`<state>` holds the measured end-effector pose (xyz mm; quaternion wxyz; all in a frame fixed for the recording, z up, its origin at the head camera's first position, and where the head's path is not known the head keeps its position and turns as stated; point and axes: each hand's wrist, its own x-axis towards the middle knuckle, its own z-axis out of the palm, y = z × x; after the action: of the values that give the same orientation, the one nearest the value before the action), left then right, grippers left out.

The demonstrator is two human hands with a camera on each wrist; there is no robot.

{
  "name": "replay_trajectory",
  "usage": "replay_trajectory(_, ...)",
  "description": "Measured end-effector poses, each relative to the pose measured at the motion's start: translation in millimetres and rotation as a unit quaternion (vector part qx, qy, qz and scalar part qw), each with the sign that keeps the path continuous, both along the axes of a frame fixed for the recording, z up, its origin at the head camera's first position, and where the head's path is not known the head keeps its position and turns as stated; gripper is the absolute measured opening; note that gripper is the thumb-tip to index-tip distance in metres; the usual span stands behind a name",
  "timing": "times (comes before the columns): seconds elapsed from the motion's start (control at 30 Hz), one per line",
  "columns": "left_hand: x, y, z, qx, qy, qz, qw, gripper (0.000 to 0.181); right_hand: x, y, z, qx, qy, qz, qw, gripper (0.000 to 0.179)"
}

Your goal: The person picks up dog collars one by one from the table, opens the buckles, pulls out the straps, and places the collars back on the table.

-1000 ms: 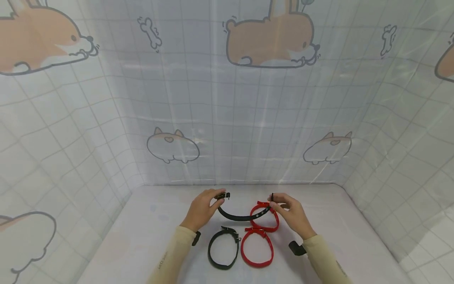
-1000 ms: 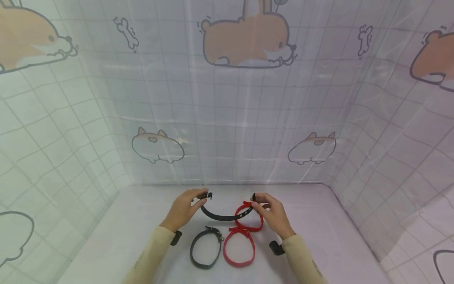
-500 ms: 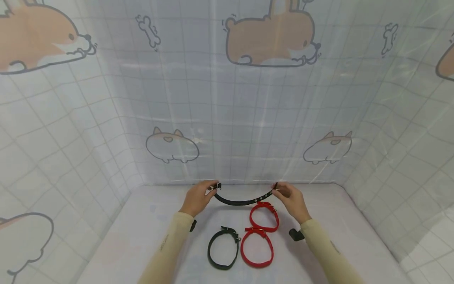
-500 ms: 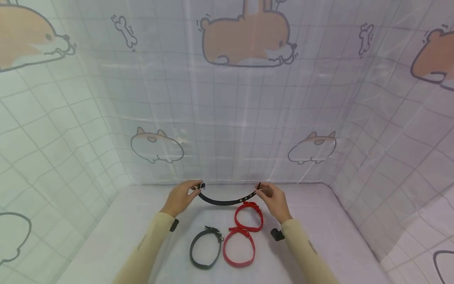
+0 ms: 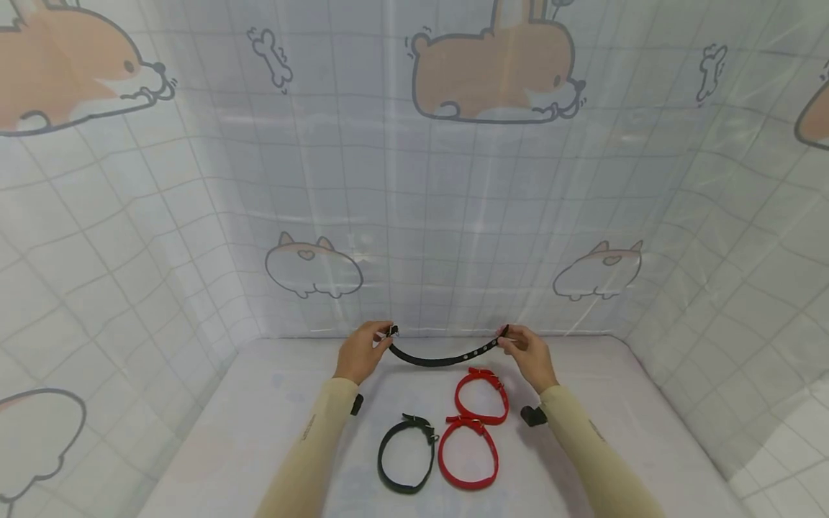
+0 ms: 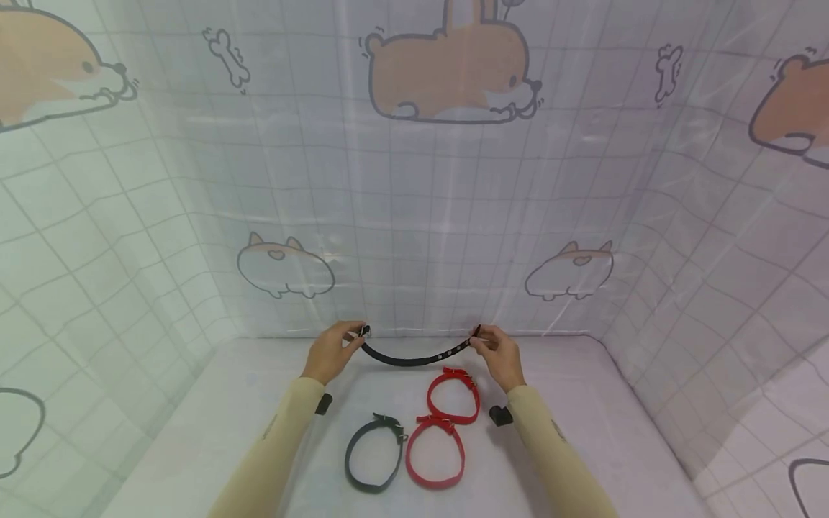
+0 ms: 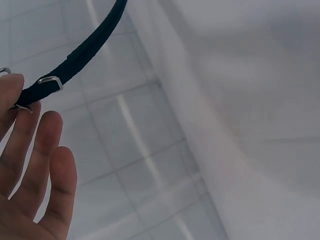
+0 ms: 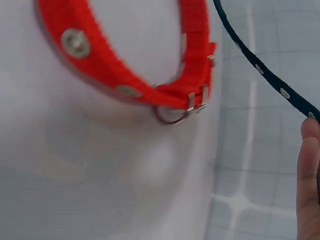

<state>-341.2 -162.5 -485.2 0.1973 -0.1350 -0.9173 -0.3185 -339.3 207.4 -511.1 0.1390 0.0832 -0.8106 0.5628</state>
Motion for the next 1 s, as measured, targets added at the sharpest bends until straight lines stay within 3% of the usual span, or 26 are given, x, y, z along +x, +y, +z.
replay_trajectory(0.17,-5.4,-1.7,-10.0,-0.013,-0.010,0.009,0.9998,0.035,-4.2,1.6,-8.9,0.021,-0.020,-0.013,0.9995,0.030)
replay_trajectory(0.43,-13.7,-14.3,-29.1,-0.020,-0.033,0.038,0.9985,0.033,-5.5,11.5,-26.7,0.081,-0.062,-0.068,0.9924,0.032)
replay_trajectory(0.57,-14.8,-23.4,-37.6,-0.022,-0.054,0.051,0.9970,0.032,-3.8,17.8,-33.4,0.138,-0.084,-0.086,0.9832,0.029)
replay_trajectory(0.73,-14.8,-34.2,-50.1,-0.054,-0.068,0.069,0.9938,0.032,1.7,22.2,-36.5,0.205,-0.132,-0.104,0.9642,0.040)
replay_trajectory(0.83,-15.1,-38.8,-55.3,-0.065,-0.077,0.075,0.9922,0.032,3.5,23.0,-37.9,0.209,-0.158,-0.103,0.9597,0.039)
replay_trajectory(1.0,-16.7,-42.0,-55.9,-0.065,-0.080,0.068,0.9923,0.037,5.7,22.7,-33.9,0.182,-0.168,-0.098,0.9640,0.036)
